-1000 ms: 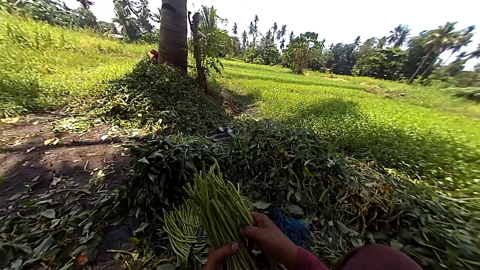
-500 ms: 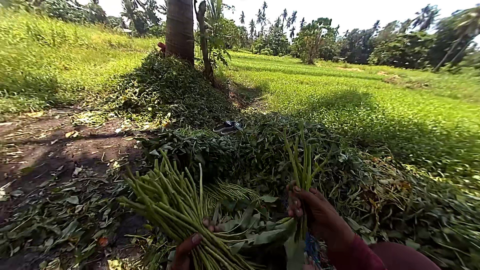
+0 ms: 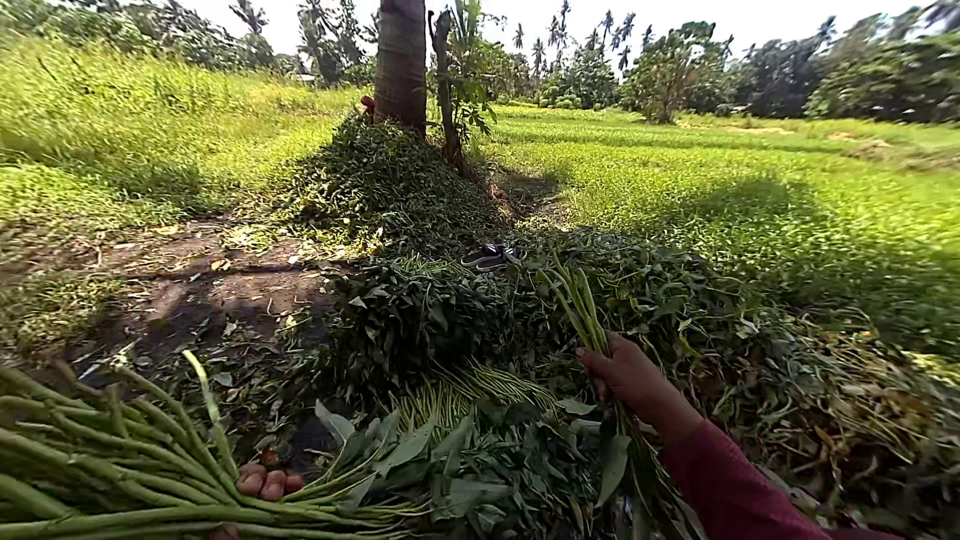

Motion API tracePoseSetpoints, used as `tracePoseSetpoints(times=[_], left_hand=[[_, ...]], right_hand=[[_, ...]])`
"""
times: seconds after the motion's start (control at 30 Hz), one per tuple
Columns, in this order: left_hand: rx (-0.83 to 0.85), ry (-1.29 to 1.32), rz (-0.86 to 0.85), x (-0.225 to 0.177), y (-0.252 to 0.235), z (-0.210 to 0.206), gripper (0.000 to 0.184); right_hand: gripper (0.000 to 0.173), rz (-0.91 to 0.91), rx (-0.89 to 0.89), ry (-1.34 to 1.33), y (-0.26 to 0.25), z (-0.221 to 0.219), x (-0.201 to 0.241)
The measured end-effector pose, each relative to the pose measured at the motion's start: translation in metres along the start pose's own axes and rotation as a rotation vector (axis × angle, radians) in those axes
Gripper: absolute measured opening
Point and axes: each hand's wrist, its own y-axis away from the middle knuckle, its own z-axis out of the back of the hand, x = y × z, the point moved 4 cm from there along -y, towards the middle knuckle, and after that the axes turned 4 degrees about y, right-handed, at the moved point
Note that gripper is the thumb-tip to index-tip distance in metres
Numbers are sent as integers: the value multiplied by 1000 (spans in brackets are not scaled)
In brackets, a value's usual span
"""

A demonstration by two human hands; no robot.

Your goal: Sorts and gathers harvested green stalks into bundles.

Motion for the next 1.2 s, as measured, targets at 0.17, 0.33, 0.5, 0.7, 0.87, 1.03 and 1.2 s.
tracePoseSetpoints(times=[0.17,0.33,0.5,0.7,0.87,1.03,1.2], left_hand=[[141,279,-32,35,-3,-17,54],[277,406,30,62,-8,-24,55],[248,462,63,98,-12,-27,48],[142,547,41,120,-14,-36,57],[267,635,58,136,-18,-40,76],[240,678,106,148,-19,-56,77],[157,533,159,164,-12,-47,60]], right_hand=[[37,41,240,340,-64,-79,1],[77,249,286,465,-71,-104,43],[54,857,591,366,47,-144,88],[41,982,461,695,85,-147,48],[39,1095,365,798,98,-131,39],[38,1144,247,954,113,-117,23],[28,1076,257,920,112,-108,14]])
